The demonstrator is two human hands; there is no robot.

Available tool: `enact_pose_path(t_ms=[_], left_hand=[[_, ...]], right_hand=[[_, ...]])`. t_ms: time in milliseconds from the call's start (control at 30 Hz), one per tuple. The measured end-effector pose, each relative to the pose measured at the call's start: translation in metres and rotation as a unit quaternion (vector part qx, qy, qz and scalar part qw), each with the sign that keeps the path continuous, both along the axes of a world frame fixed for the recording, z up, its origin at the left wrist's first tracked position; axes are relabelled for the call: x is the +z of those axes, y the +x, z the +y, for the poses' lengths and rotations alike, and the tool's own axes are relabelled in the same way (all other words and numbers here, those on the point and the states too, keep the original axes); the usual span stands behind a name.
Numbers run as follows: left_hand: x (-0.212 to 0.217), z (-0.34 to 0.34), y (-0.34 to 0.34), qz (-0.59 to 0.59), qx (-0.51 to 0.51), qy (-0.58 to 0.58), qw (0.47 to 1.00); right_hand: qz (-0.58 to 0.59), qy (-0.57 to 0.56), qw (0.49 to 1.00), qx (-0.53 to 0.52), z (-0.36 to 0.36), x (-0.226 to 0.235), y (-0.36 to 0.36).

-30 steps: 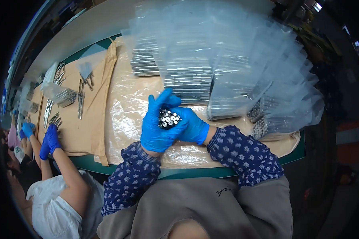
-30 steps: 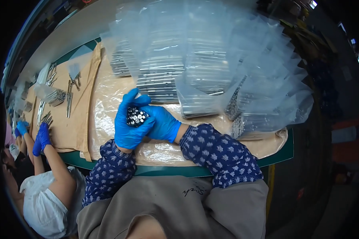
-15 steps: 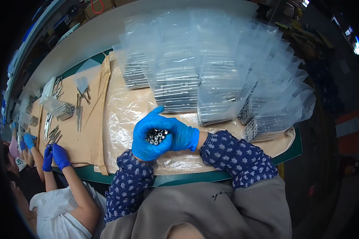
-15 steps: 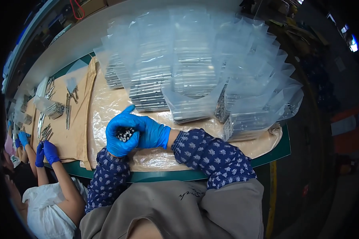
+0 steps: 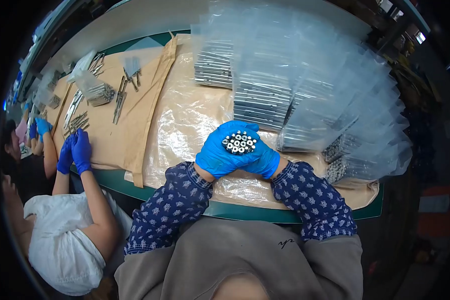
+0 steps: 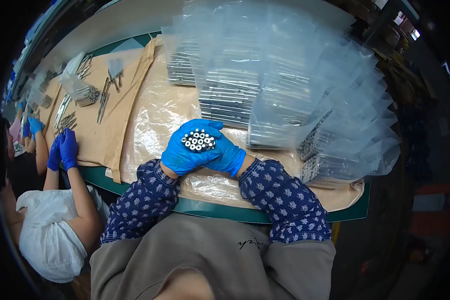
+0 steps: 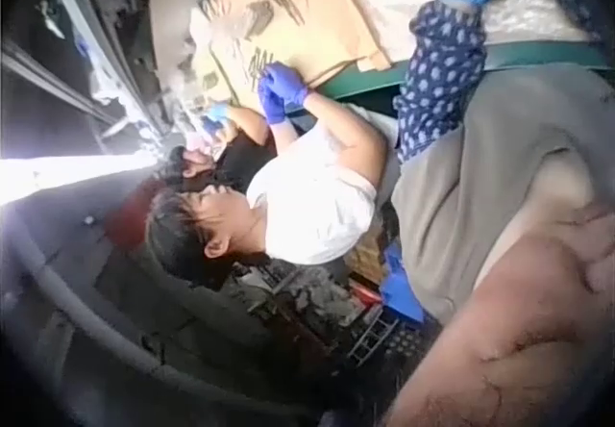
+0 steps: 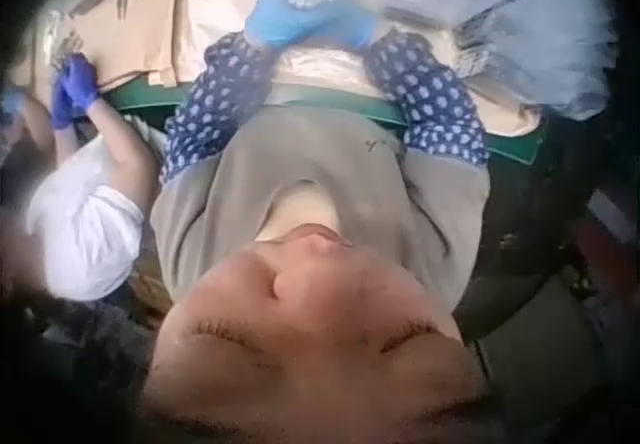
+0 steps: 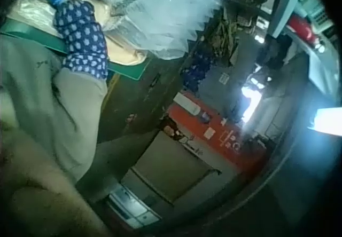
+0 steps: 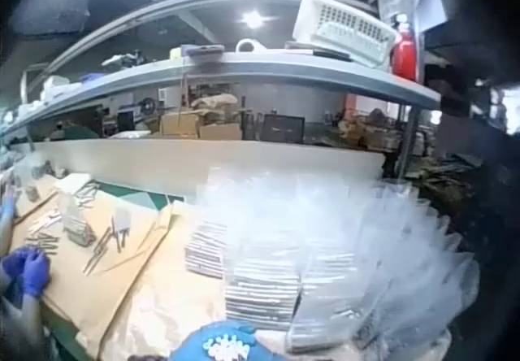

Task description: Counting small metal rods and packaging them into plastic bags using hands and pliers.

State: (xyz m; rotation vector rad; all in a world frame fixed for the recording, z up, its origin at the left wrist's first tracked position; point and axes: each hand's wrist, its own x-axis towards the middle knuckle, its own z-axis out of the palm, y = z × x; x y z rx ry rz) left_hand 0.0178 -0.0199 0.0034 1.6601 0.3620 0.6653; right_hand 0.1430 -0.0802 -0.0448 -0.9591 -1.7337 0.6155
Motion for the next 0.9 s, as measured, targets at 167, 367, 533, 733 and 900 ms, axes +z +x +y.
enact_pose_path(t_ms=[167,367,533,733,900], left_hand=[[-0.003,0.000,-0.001,0.011,-0.031,-0.004,0.999],[0.011,0.009,-0.004,-0.113,-0.085,-0.089,0.986],[0.062,0.018,0.004,-0.080,-0.075,0.104,0.989],[0.109,-0.003,0.058,-0.053,-0.101,0.441,0.890],[0.119,-0.012,0.075,0.141,-0.138,0.581,0.790]], right_hand=[[-0.028,0.022,0.999,-0.029,-0.003,0.004,-0.001],[0.259,-0.215,0.942,0.007,-0.018,0.035,-0.010],[0.228,-0.256,0.939,0.003,-0.077,0.091,0.010],[0.190,-0.163,0.965,-0.076,-0.132,0.182,0.057],[0.182,-0.122,0.971,-0.098,-0.117,0.222,0.100]])
